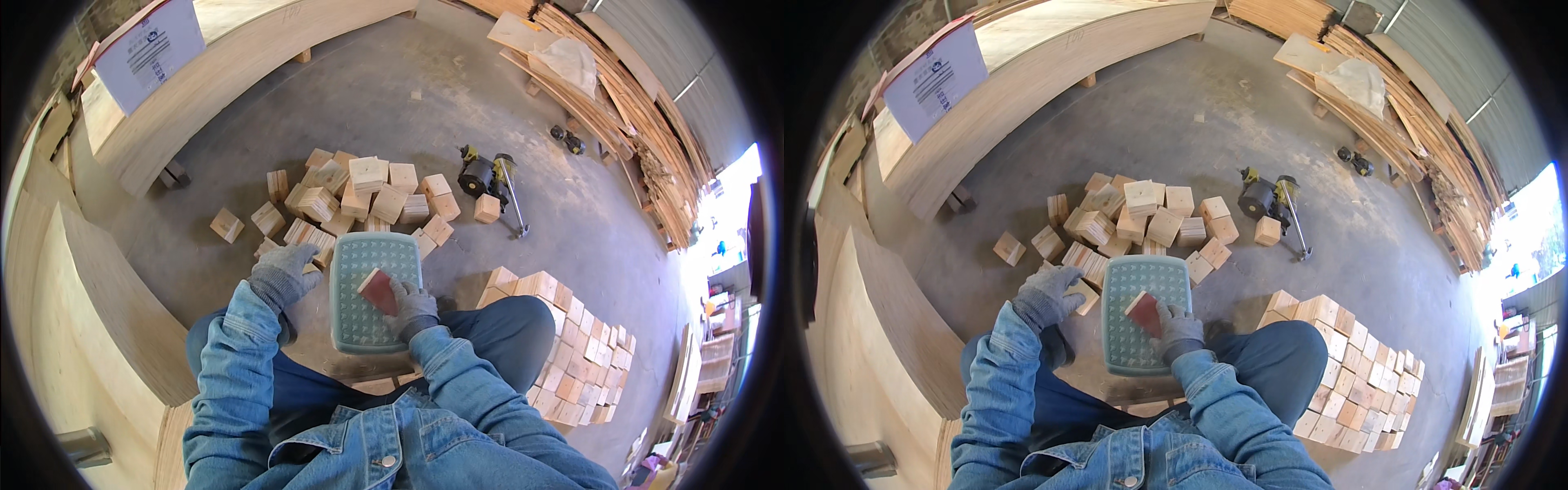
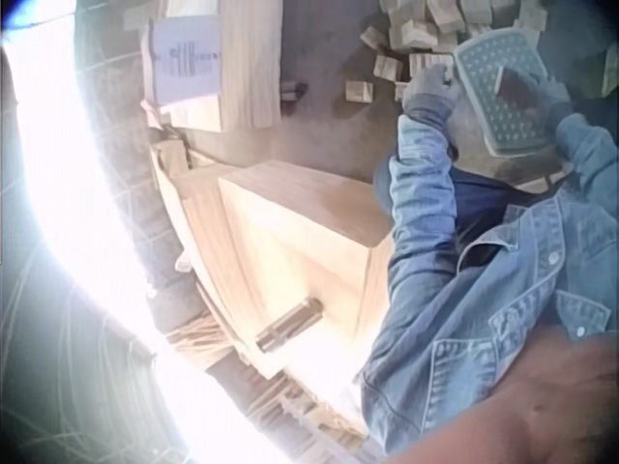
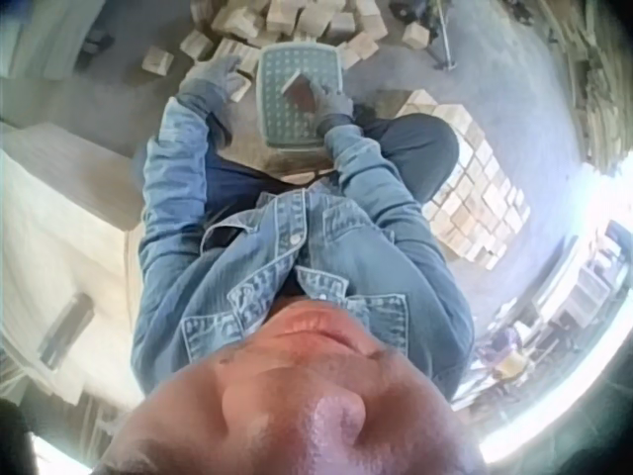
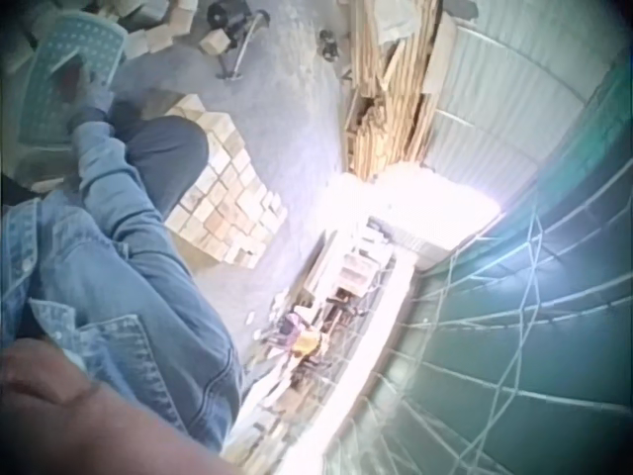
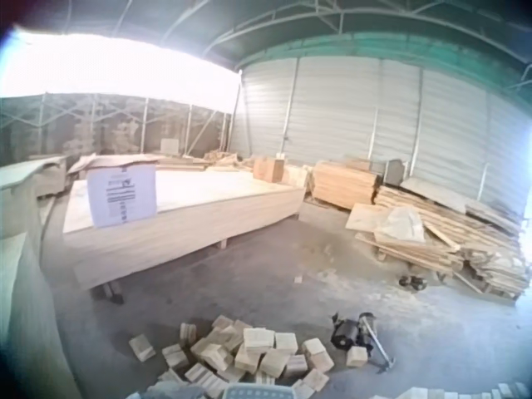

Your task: The person sits on the floor and sands small wooden blocks one by one using a sanding block. They hold each block in one hand and rub the sanding block over its surfaces, then place the finished block into a growing stack nearby.

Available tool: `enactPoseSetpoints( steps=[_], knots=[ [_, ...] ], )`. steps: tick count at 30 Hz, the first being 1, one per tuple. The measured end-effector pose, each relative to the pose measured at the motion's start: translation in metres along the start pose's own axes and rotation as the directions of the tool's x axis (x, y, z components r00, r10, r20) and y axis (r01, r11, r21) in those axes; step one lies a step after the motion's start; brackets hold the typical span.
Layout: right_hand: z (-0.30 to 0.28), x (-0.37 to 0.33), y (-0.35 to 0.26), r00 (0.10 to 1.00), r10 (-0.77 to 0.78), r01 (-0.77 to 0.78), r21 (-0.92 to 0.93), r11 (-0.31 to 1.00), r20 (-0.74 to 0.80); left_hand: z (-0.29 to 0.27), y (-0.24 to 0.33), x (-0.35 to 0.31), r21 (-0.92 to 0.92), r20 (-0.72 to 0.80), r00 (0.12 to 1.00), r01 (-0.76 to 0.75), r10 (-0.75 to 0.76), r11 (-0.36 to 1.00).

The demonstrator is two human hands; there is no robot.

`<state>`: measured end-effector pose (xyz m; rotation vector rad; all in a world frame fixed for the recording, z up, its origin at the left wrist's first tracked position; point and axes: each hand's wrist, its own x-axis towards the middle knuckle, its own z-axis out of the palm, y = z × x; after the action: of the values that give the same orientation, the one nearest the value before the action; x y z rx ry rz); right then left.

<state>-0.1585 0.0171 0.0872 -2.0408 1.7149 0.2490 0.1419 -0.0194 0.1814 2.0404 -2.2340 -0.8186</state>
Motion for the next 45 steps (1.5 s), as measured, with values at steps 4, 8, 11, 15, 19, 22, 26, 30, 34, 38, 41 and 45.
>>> enactPoseSetpoints(
  steps=[4, 8, 11, 15, 19, 22, 26, 30, 34, 38, 41, 45],
  knots=[
    [-0.003, -0.002, -0.003, 1.000, -0.004, 0.004, 0.005, 1.000, -0.004, -0.001, -0.001, -0.003, -0.005, -0.017, 1.000, 0.003, -0.003, 1.000],
    [-0.004, -0.002, -0.002, 1.000, -0.002, 0.002, -0.016, 1.000, 0.003, -0.001, 0.002, -0.003, -0.015, -0.030, 0.999, -0.012, 0.012, 1.000],
    [0.001, -0.002, 0.002, 1.000, -0.015, 0.014, -0.018, 1.000, -0.013, 0.001, 0.002, -0.003, -0.018, -0.065, 0.997, -0.048, 0.046, 0.999],
    [0.003, -0.001, 0.005, 0.999, -0.045, 0.045, -0.017, 0.999, -0.013, 0.005, -0.004, -0.002, -0.020, -0.085, 0.994, -0.071, 0.069, 0.997],
    [-0.005, -0.001, -0.002, 0.999, -0.038, 0.038, -0.012, 0.999, 0.019, 0.003, -0.007, -0.002, -0.018, -0.102, 0.992, -0.074, 0.072, 0.997],
    [-0.001, 0.000, 0.004, 0.999, -0.028, 0.029, -0.041, 0.999, 0.024, 0.002, 0.000, -0.002, -0.046, -0.054, 0.996, -0.069, 0.067, 0.997],
    [-0.002, 0.000, 0.003, 0.999, -0.025, 0.026, -0.018, 1.000, 0.035, 0.001, -0.001, -0.003, -0.039, -0.015, 0.999, -0.041, 0.040, 0.998],
    [-0.003, -0.002, 0.001, 0.999, -0.035, 0.035, -0.010, 0.999, 0.016, -0.001, -0.001, -0.004, -0.043, -0.009, 1.000, -0.026, 0.026, 0.999],
    [-0.001, -0.001, 0.001, 0.999, -0.043, 0.043, 0.000, 0.999, 0.007, -0.002, 0.000, -0.005, -0.037, -0.009, 1.000, -0.015, 0.014, 0.999],
    [0.001, 0.000, 0.003, 1.000, -0.013, 0.013, 0.005, 1.000, 0.022, -0.002, 0.002, -0.004, -0.040, -0.014, 1.000, -0.026, 0.025, 0.999],
    [0.000, -0.001, 0.003, 1.000, -0.026, 0.025, 0.006, 1.000, 0.010, -0.005, 0.005, -0.005, -0.027, 0.010, 1.000, -0.014, 0.014, 1.000],
    [0.000, -0.001, 0.005, 0.999, -0.035, 0.034, 0.006, 0.999, 0.005, -0.003, 0.005, -0.004, -0.030, -0.004, 1.000, -0.015, 0.015, 0.999]
  ],
)
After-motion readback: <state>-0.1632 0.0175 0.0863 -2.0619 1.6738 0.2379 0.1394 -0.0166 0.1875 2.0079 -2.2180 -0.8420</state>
